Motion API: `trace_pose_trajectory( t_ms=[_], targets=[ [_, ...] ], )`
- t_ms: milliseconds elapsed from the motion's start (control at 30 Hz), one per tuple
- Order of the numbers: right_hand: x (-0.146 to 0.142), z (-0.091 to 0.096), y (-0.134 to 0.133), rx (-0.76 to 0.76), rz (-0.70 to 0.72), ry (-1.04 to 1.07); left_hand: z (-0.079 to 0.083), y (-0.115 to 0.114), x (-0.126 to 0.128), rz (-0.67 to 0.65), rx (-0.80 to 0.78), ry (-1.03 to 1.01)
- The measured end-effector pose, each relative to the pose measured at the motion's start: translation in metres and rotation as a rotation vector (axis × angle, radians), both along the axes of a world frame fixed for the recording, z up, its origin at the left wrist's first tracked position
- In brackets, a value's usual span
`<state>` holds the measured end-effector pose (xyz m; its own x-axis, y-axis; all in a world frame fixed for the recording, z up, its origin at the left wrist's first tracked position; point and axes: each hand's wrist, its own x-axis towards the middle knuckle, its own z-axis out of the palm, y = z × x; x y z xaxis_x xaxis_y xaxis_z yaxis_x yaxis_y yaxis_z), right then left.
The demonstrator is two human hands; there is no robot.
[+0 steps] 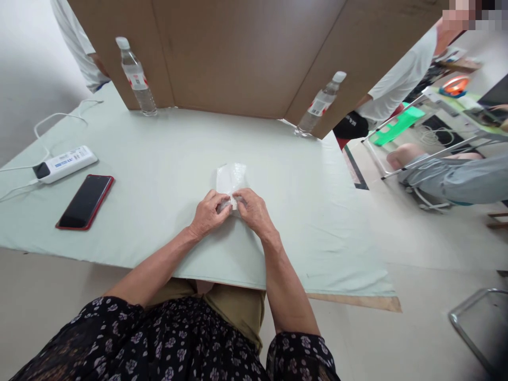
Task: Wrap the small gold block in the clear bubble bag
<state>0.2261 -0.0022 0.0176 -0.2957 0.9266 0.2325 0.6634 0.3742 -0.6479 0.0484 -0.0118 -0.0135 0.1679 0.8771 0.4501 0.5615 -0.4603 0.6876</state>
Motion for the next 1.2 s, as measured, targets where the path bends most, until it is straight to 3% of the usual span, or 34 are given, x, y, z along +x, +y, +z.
trace_pose_trajectory(
  t_ms=[900,1200],
  targets=[
    [-0.0009,0.0010,-0.0002,0.024,0.008,0.001,0.0043,0.0026,-0.0025,-0.044,-0.021,-0.018],
    [0.0016,-0.0029,0.0027,0.025,0.016,0.088,0.0050,0.0020,-0.0034,-0.042,-0.044,-0.039]
  ],
)
